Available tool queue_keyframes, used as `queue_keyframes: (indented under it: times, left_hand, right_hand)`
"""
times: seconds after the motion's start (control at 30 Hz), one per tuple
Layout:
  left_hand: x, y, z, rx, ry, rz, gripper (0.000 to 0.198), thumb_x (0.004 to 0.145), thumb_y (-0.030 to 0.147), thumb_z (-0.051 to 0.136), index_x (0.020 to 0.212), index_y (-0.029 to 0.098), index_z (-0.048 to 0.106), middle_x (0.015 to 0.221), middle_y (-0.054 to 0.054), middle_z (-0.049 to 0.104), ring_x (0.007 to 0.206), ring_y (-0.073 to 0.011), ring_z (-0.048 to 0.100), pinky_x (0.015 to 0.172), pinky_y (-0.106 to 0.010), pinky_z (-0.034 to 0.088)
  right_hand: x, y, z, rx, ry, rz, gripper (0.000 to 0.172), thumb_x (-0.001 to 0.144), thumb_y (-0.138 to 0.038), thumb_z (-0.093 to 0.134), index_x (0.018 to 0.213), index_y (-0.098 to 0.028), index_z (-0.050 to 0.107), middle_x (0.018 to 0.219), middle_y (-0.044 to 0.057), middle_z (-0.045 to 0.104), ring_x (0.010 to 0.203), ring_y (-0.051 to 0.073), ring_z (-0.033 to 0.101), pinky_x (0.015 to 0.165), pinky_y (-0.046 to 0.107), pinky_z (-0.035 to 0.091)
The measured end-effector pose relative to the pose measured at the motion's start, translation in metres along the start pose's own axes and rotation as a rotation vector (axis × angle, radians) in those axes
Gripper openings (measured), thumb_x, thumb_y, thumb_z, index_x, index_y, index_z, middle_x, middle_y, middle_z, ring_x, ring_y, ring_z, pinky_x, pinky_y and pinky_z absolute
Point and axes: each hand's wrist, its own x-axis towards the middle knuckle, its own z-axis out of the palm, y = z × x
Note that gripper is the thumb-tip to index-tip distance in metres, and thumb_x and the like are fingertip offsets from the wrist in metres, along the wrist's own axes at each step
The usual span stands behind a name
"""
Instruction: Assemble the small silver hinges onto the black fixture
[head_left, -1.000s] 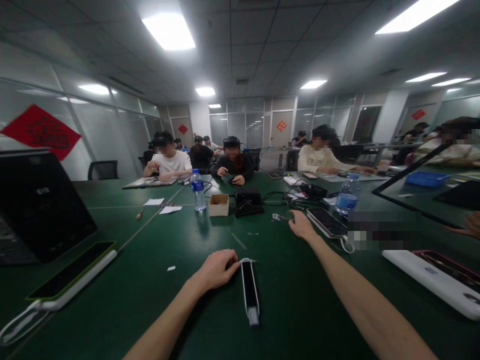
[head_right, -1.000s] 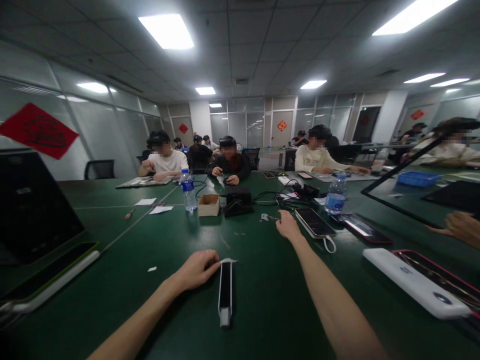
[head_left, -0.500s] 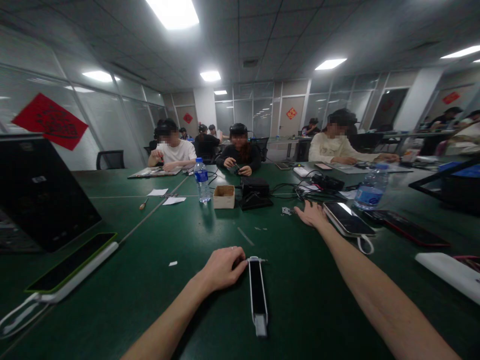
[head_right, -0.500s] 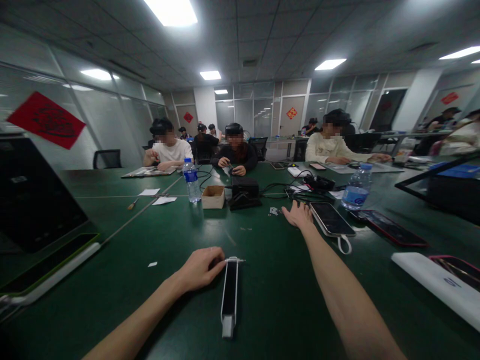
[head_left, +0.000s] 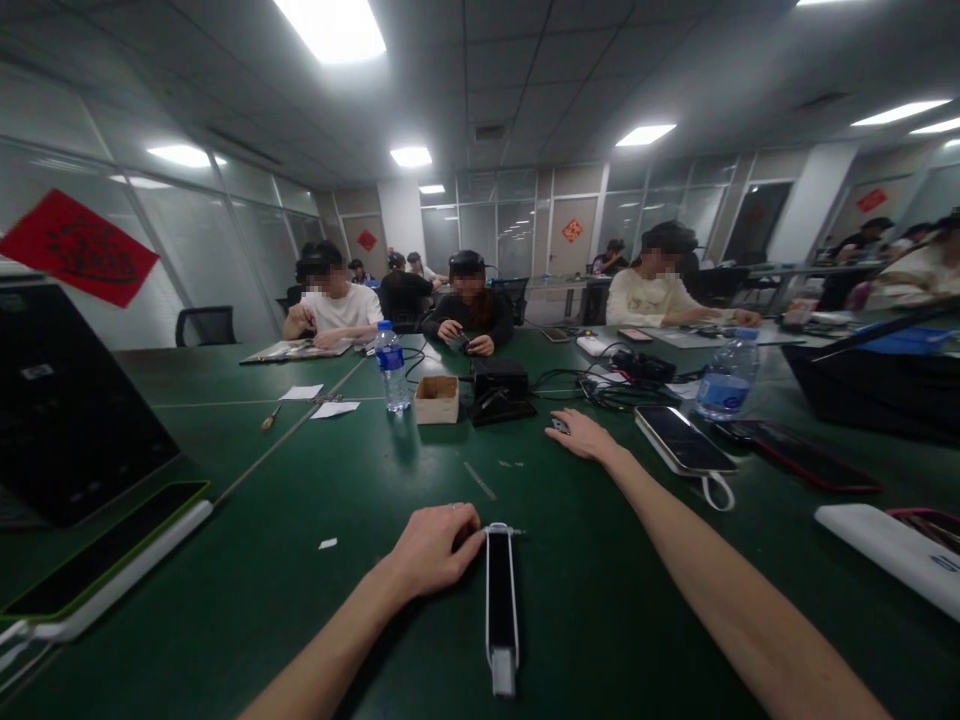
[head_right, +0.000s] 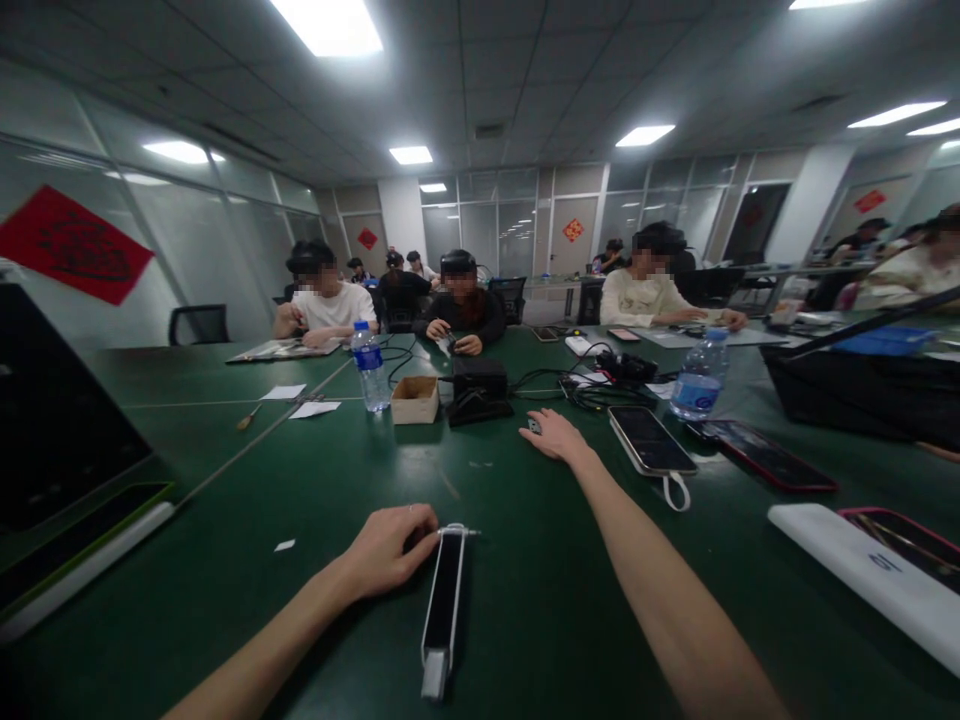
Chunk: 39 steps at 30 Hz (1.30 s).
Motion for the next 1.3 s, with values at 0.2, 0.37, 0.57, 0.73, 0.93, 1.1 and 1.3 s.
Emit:
queue_keyframes:
  times: [0.2,0.37,0.57,0.73,0.93,1.1,1.3]
  left_hand:
    - [0.000,0.000,0.000,0.000,-0.011,-0.019,0.020,0.091,0.036,0.043,0.089,0.021,0.057,0.084,-0.001,0.064,0.074,-0.0150,0.058,0.066,-0.024,0.041]
    - [-0.002,0.000,-0.001,0.016,0.016,0.013,0.022,0.091,0.036,0.042,0.089,0.020,0.057,0.084,-0.002,0.064,0.075,-0.0159,0.058,0.066,-0.025,0.042]
    - [-0.006,0.002,-0.003,0.007,0.026,0.012,0.023,0.091,0.036,0.043,0.090,0.020,0.058,0.086,-0.003,0.064,0.077,-0.0173,0.059,0.066,-0.026,0.042]
    - [-0.008,0.002,-0.002,0.016,0.033,0.013,0.024,0.091,0.037,0.042,0.088,0.019,0.058,0.084,-0.003,0.064,0.076,-0.0175,0.058,0.066,-0.026,0.042]
    - [-0.009,0.004,-0.003,0.011,0.033,0.006,0.025,0.092,0.037,0.042,0.090,0.018,0.058,0.085,-0.003,0.063,0.076,-0.0169,0.057,0.066,-0.026,0.042]
    - [-0.008,0.003,-0.003,0.007,0.016,0.015,0.025,0.092,0.036,0.041,0.089,0.019,0.058,0.085,-0.003,0.063,0.077,-0.0165,0.058,0.068,-0.027,0.043]
    - [-0.006,0.002,-0.003,0.019,-0.006,0.011,0.024,0.093,0.036,0.040,0.090,0.019,0.057,0.086,-0.003,0.062,0.078,-0.0164,0.057,0.070,-0.027,0.043]
  right_hand:
    - [-0.008,-0.008,-0.003,0.016,-0.011,0.011,0.058,0.090,-0.055,0.034,0.136,-0.020,0.043,0.147,0.011,0.032,0.134,0.027,0.029,0.105,0.042,0.029]
    - [-0.032,-0.020,-0.005,0.019,-0.017,-0.010,0.057,0.091,-0.052,0.033,0.137,-0.019,0.041,0.147,0.010,0.034,0.134,0.026,0.030,0.105,0.043,0.030]
    - [-0.078,-0.045,-0.006,0.058,-0.027,-0.070,0.055,0.094,-0.050,0.029,0.138,-0.019,0.041,0.147,0.009,0.033,0.135,0.025,0.029,0.107,0.043,0.027]
    - [-0.118,-0.066,-0.003,0.101,-0.042,-0.124,0.054,0.093,-0.051,0.031,0.137,-0.022,0.041,0.147,0.007,0.033,0.135,0.025,0.029,0.108,0.044,0.027]
    - [-0.142,-0.078,0.001,0.227,-0.023,-0.174,0.062,0.089,-0.055,0.041,0.141,-0.021,0.036,0.147,0.009,0.034,0.134,0.025,0.032,0.108,0.043,0.028]
    - [-0.142,-0.069,-0.012,0.211,-0.024,-0.254,0.057,0.089,-0.052,0.043,0.137,-0.020,0.043,0.144,0.010,0.039,0.131,0.025,0.036,0.108,0.041,0.030]
    - [-0.140,-0.048,-0.032,0.063,0.094,-0.318,0.041,0.092,-0.031,0.037,0.125,-0.017,0.056,0.133,0.011,0.051,0.122,0.023,0.045,0.105,0.038,0.032]
